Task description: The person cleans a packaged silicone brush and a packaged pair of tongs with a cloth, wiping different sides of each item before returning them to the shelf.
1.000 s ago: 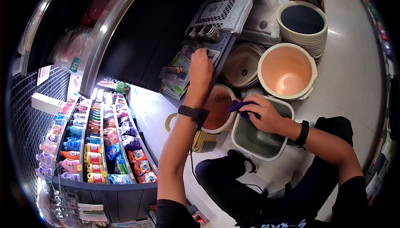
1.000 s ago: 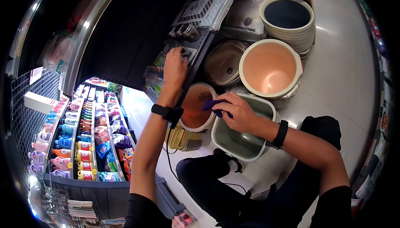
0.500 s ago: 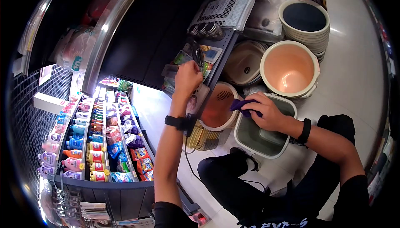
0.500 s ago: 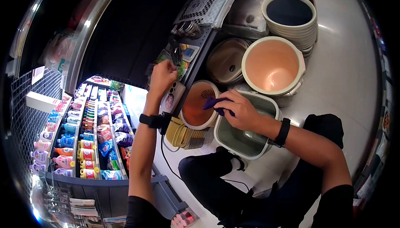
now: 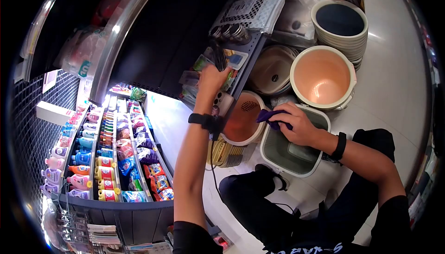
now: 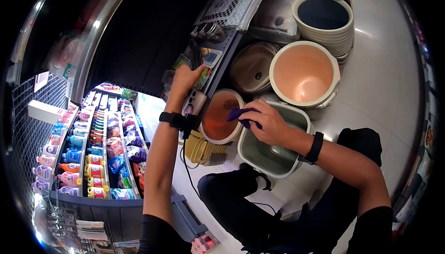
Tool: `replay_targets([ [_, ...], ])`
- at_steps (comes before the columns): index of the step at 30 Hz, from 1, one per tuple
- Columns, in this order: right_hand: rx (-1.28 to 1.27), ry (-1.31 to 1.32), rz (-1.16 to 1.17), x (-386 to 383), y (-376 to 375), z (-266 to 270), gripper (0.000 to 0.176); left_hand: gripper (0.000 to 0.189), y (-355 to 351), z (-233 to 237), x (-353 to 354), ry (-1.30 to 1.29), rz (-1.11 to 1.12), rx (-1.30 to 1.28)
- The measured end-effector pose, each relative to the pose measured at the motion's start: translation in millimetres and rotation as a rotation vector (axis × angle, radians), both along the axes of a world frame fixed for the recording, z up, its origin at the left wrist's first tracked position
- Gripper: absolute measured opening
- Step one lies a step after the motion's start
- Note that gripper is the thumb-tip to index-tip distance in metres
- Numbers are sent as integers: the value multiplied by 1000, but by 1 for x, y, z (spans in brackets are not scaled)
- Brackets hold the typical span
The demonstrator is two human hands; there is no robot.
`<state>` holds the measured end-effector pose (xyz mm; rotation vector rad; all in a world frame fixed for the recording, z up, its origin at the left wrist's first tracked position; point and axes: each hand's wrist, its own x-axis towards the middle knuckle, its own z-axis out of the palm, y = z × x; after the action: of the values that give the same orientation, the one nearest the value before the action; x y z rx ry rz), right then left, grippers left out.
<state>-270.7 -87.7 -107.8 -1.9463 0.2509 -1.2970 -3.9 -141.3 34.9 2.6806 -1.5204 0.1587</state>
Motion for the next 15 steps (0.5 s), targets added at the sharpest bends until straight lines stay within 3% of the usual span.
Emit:
replay_targets([
  [12,4,-2,-3,0,0,1,30,64,-2,9,-2,39,104,88],
  [15,-5,-5,-9,1,1,1,29,74,1,13,-3,90,125,90],
])
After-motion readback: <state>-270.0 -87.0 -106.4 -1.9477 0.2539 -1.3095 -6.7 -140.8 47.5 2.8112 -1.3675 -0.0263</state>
